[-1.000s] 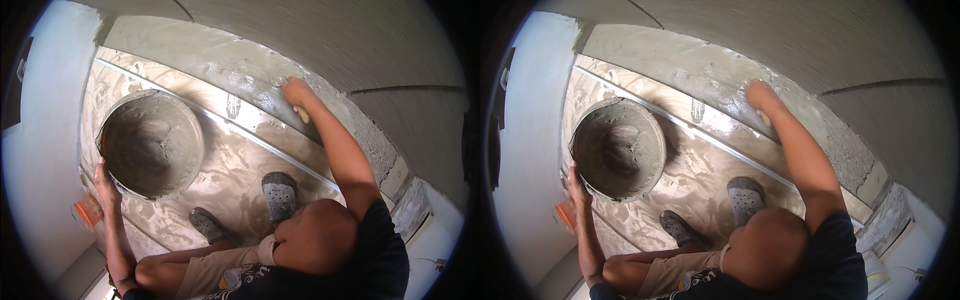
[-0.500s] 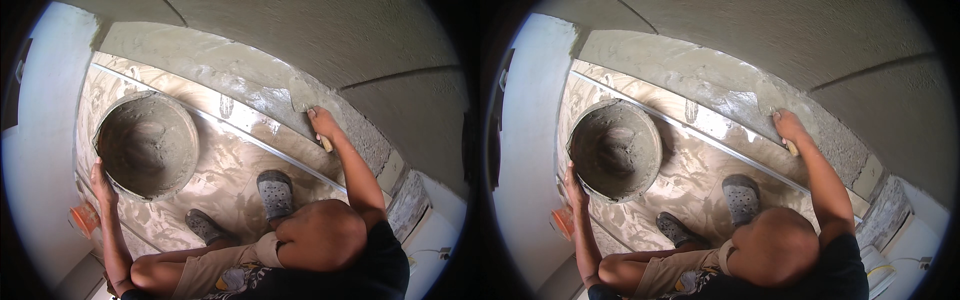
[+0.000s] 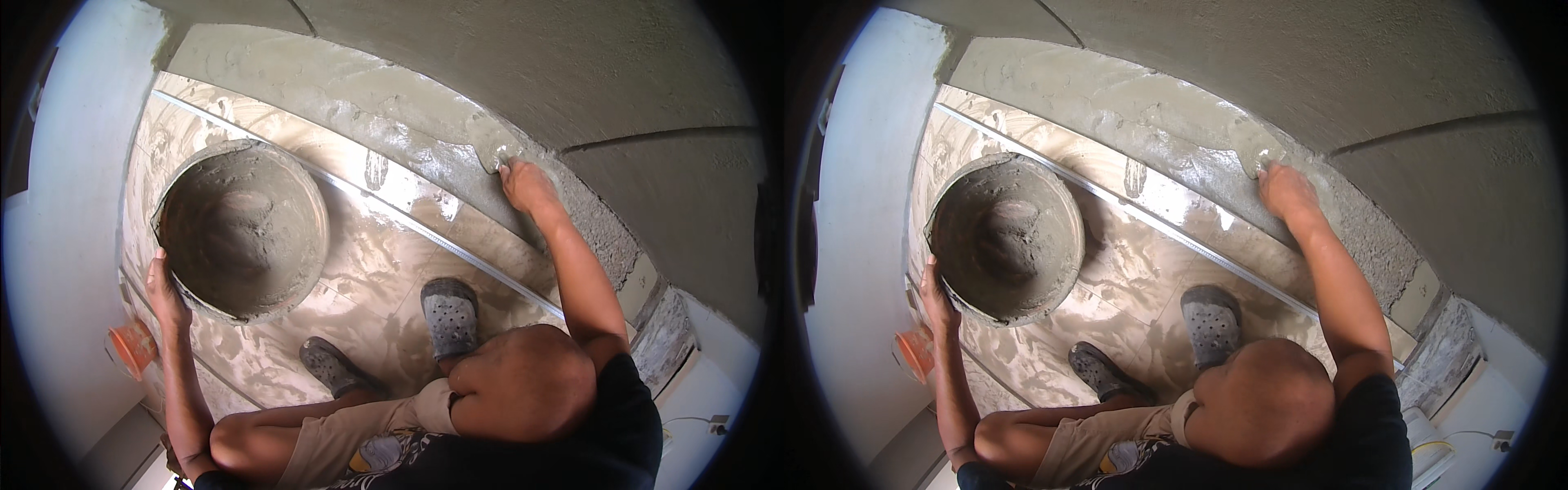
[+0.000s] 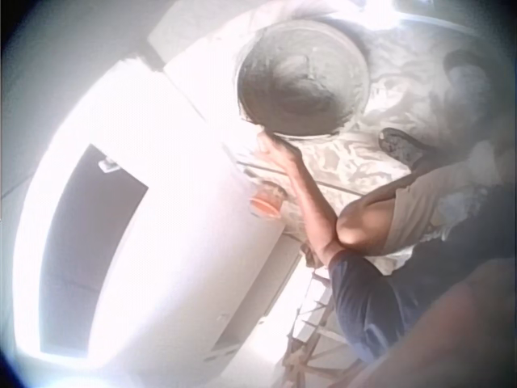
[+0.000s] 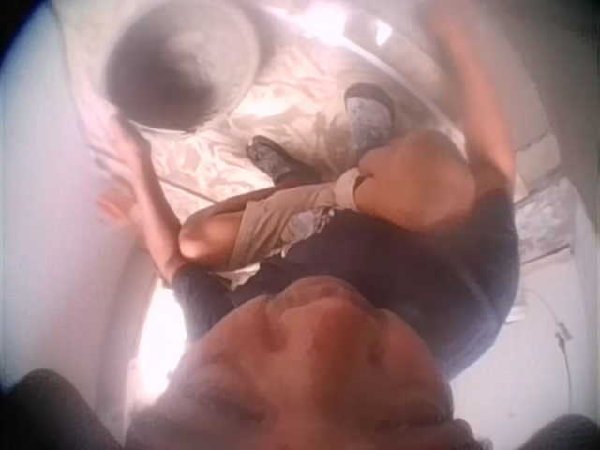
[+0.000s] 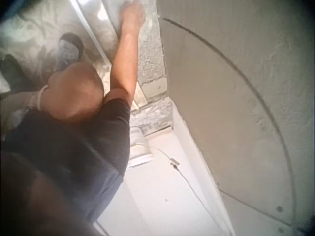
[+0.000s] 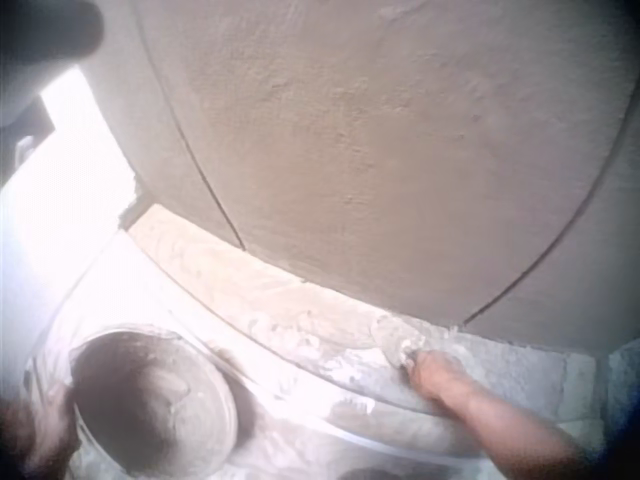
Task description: The person scoops cement from a bucket with a trowel and spreads it along a wall base, smoothing the surface repeatedly. The person works along a linear section of the wall, adding and leveling material as they progress.
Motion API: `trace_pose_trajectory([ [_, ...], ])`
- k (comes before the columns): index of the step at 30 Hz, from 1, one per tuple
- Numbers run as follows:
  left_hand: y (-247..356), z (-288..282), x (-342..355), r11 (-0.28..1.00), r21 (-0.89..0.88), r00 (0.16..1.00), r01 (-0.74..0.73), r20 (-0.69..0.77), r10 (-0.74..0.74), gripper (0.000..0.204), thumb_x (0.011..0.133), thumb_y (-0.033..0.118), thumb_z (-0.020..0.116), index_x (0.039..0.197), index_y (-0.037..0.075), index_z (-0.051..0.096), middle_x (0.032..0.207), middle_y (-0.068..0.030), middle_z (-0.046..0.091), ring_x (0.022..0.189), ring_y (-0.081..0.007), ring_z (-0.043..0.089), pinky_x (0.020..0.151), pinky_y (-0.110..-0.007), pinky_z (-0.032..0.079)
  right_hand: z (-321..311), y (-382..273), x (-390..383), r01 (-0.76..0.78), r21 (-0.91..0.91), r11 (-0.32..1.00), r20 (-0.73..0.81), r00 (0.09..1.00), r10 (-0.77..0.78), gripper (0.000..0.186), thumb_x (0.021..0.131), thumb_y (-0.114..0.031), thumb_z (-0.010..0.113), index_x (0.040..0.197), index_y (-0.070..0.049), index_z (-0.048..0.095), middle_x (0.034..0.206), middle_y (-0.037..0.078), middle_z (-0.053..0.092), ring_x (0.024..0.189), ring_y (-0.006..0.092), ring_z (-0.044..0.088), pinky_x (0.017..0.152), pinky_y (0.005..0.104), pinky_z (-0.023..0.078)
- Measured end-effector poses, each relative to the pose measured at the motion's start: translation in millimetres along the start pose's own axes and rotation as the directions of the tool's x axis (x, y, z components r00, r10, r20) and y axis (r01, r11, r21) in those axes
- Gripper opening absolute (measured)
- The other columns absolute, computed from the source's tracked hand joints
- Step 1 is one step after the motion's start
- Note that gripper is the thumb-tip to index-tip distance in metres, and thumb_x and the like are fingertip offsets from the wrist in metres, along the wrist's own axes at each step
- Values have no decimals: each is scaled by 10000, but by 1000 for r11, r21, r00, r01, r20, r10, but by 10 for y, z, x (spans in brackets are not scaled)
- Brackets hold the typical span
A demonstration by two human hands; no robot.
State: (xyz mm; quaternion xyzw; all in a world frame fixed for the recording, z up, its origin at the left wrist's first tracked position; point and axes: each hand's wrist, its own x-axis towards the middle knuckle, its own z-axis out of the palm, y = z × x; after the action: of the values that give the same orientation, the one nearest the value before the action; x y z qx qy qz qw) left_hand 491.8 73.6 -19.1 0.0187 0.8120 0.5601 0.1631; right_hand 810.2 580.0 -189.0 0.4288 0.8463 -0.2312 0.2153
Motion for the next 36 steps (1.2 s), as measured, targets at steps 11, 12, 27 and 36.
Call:
trace_pose_trajectory([
  [11, 28, 70, -31, 1000, 12, 999, 3, -42, -2, 470, 1093, 357, 585, 1303, -58, 654, 1265, -112, 718, 1123, -180, 673, 1020, -322, 507, 185, 86, 83, 184, -2, 983, -280, 943, -178, 370, 1054, -342, 562, 1269, -41, 566, 1116, 267, 722, 1062, 469, 694, 950, 564, 539],
  [12, 29, 69, -27, 1000, -1, 999, 6, -33, -6, 471, 1093, 356, 585, 1307, -58, 653, 1267, -112, 717, 1125, -180, 672, 1021, -322, 506, 255, 116, 186, 198, 13, 980, -265, 946, -187, 365, 1057, -348, 561, 1255, -40, 559, 1123, 271, 721, 1056, 473, 693, 940, 564, 543],
  [27, -43, 8, 18, 998, -64, 999, 2, -49, -5, 464, 1092, 342, 586, 1319, -56, 656, 1275, -111, 726, 1117, -178, 681, 1009, -315, 513, 209, -95, 161, 109, 53, 993, -56, 993, -106, 378, 1069, -386, 546, 1239, -50, 575, 1105, 292, 729, 1089, 486, 685, 967, 568, 531],
  [36, -21, 28, 8, 998, -58, 999, -26, -21, 25, 450, 1085, 347, 597, 1296, -44, 670, 1245, -103, 734, 1093, -171, 687, 990, -309, 522, 206, -41, 221, 93, 60, 994, -49, 995, -90, 365, 1071, -372, 543, 1248, -56, 585, 1111, 288, 729, 1107, 483, 680, 983, 577, 522],
])
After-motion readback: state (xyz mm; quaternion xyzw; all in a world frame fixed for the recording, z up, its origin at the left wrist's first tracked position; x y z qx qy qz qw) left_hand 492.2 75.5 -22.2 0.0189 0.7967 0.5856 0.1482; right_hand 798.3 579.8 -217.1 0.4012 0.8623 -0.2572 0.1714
